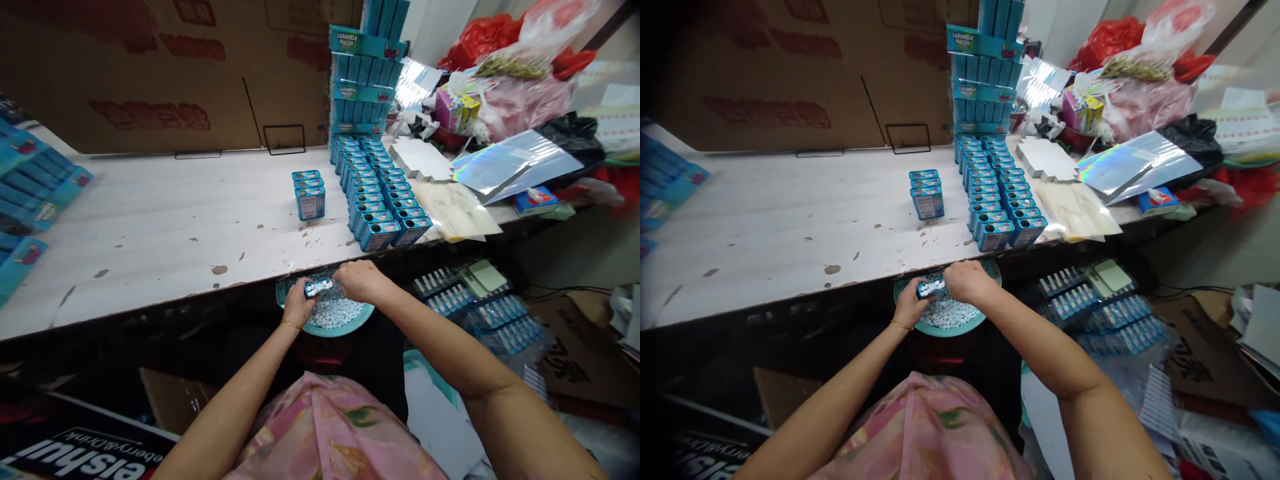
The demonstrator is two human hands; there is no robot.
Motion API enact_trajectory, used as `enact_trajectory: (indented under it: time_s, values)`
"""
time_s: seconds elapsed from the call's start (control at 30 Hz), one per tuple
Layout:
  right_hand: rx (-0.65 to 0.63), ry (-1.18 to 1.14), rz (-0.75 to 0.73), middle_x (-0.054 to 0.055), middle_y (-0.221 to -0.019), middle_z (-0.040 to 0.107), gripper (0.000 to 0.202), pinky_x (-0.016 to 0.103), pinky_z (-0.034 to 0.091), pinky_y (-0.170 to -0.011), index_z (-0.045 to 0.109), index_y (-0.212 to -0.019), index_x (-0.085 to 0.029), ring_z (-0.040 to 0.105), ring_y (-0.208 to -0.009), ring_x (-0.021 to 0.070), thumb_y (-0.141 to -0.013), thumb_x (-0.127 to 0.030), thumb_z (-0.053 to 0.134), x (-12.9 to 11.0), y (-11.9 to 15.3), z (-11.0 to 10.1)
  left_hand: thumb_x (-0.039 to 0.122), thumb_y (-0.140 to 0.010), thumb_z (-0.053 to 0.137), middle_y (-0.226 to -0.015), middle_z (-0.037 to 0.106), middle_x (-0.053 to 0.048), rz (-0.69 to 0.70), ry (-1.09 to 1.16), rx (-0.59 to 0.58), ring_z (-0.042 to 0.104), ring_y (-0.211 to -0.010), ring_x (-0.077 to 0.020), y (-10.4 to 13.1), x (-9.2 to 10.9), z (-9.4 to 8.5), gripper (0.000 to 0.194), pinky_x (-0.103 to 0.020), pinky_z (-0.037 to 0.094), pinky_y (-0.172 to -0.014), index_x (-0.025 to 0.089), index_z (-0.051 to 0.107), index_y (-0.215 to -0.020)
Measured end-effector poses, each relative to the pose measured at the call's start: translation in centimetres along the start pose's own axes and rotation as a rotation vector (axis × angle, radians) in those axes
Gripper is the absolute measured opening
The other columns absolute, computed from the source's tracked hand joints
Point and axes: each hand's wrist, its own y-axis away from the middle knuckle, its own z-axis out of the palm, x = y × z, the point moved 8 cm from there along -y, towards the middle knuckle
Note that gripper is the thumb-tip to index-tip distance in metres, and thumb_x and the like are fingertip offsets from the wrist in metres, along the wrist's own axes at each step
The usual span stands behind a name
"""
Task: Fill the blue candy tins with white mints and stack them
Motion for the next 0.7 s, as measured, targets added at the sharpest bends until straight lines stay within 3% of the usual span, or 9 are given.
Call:
enact_trajectory:
  time_s: [0.3, 0.43, 0.5, 0.6, 0.7]
  values:
    - [0.024, 0.001, -0.004, 0.008, -0.092, 0.059, 0.024, 0.027, 0.04, -0.069, 0.058, -0.093, -0.02, 0.057, -0.083, 0.0182, -0.08, -0.021, 0.039, 0.3, 1.3, -0.1, 0.024, -0.064, 0.059, -0.083, 0.056, -0.002, 0.088, -0.003, 0.022, 0.052, -0.08, -0.0178, 0.0, 0.8, 0.0, 0.032, -0.029, 0.041, -0.071, 0.02, 0.05, -0.094]
    - [0.055, -0.04, 0.056, 0.006, -0.095, 0.058, 0.028, 0.026, 0.039, -0.072, 0.055, -0.103, -0.024, 0.056, -0.086, 0.0171, -0.082, -0.025, 0.037, 2.5, 2.6, 1.0, 0.026, -0.066, 0.057, -0.086, 0.057, -0.005, 0.119, -0.096, 0.062, 0.052, -0.085, -0.0208, 0.3, 0.7, -0.8, 0.032, -0.032, 0.04, -0.075, 0.02, 0.051, -0.097]
    - [0.051, -0.072, 0.114, 0.005, -0.097, 0.057, 0.029, 0.026, 0.04, -0.073, 0.053, -0.107, -0.025, 0.055, -0.089, 0.0174, -0.081, -0.027, 0.039, 4.3, 3.3, 2.8, 0.025, -0.067, 0.057, -0.091, 0.058, -0.006, 0.157, -0.096, 0.063, 0.051, -0.089, -0.0215, 0.6, 0.6, -1.5, 0.031, -0.033, 0.039, -0.08, 0.02, 0.052, -0.097]
    - [-0.016, -0.129, 0.209, 0.006, -0.096, 0.059, 0.028, 0.028, 0.04, -0.073, 0.056, -0.102, -0.023, 0.055, -0.09, 0.0192, -0.079, -0.022, 0.041, 6.4, 3.3, 7.4, 0.027, -0.066, 0.058, -0.096, 0.058, -0.005, 0.139, 0.033, 0.069, 0.052, -0.092, -0.0196, 1.2, -0.4, -2.3, 0.032, -0.033, 0.04, -0.083, 0.021, 0.051, -0.097]
    - [-0.093, -0.26, 0.296, 0.008, -0.102, 0.059, 0.029, 0.029, 0.039, -0.078, 0.056, -0.102, -0.021, 0.054, -0.094, 0.0188, -0.077, -0.016, 0.042, 6.3, 1.6, 12.5, 0.03, -0.065, 0.06, -0.096, 0.058, -0.004, 0.059, 0.163, 0.087, 0.054, -0.09, -0.0179, 1.8, -1.5, -2.8, 0.035, -0.031, 0.042, -0.082, 0.02, 0.05, -0.098]
